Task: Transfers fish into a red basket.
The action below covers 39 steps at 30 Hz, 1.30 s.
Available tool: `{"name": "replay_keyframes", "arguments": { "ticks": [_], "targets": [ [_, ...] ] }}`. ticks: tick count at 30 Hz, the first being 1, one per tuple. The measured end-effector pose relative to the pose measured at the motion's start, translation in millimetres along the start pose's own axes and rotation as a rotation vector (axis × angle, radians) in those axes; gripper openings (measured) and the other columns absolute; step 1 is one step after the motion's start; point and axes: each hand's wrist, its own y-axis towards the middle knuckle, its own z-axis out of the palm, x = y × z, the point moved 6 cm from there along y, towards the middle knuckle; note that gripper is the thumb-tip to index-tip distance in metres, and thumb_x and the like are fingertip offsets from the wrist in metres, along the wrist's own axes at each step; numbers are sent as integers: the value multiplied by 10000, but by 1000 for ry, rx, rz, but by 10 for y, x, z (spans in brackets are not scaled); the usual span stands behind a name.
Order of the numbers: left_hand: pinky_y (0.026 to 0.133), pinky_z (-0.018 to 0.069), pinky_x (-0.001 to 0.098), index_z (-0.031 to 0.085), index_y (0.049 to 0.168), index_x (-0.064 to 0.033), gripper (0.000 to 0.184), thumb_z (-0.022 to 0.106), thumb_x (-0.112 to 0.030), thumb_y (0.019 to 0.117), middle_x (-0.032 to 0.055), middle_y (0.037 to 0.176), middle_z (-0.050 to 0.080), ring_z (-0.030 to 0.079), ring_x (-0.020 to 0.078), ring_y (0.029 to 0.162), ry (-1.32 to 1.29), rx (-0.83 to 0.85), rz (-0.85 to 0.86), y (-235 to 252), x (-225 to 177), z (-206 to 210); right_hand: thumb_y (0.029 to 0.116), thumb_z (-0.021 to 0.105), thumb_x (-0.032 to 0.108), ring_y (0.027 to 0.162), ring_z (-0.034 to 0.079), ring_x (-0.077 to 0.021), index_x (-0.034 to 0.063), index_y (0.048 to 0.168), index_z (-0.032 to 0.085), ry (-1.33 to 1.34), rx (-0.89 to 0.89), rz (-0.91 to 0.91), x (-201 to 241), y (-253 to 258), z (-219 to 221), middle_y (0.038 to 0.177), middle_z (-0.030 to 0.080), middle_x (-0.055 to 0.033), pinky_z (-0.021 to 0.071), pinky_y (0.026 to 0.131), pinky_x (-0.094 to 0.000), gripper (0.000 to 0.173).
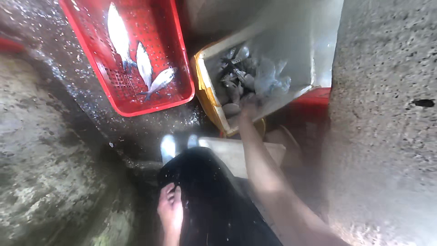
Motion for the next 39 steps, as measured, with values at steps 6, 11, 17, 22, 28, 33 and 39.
{"name": "replay_keyframes", "arguments": {
  "ticks": [6,11,17,22,28,33,39],
  "targets": [
    [805,622,349,666,1251,-56,318,609,-264,1018,58,1118,731,716,132,953,-188,140,70,385,-636,70,1107,289,239,523,514,-112,143,801,482,1230,-125,11,221,-625,-1027,566,461,37,513,558,-314,374],
    [825,624,374,621,1328,-51,392,607,-301,1027,79,1161,722,718,146,969,-141,226,145,824,-993,147,1062,359,566,1063,680,-247,168,1250,613,1008,495,111,450,-1300,-254,1155,702,-87,571,924,-505,509],
    [1116,417,599,576,1378,20,618,569,-467,999,299,1367,584,532,457,1320,332,-176,513,2091,-1734,-92,1021,637,350,1216,656,-224,132,1563,378,98,527,16,128,-896,447,1401,630,-102,575,1001,-450,639],
    [1052,451,645,587,1377,-40,833,336,-731,985,253,1328,627,587,449,1268,869,42,790,3239,-1538,535,1000,662,327,1375,514,-400,14,1509,458,-588,218,-184,-376,694,840,1482,525,-259,428,1139,-574,632],
    [712,519,706,614,1297,6,801,351,-683,984,312,1185,656,659,552,1038,1032,170,910,3338,-1576,608,785,863,330,1430,416,-476,37,1542,417,-1131,418,-357,-706,1514,1433,1554,416,-297,407,1124,-648,926],
    [770,570,596,699,1198,-72,561,701,-539,888,190,1149,687,681,403,1082,1219,400,953,3497,-1835,644,733,894,450,1297,563,-434,87,1360,639,-1144,630,-362,-682,1671,1438,1365,617,-238,469,1058,-665,768],
    [797,568,606,667,1252,-100,565,792,-455,831,183,1208,675,659,402,1148,1202,403,872,3543,-1809,648,776,891,324,1126,680,-181,62,1353,621,-518,560,-460,356,1021,799,1227,704,-111,571,1010,-418,689]
  ]
}}
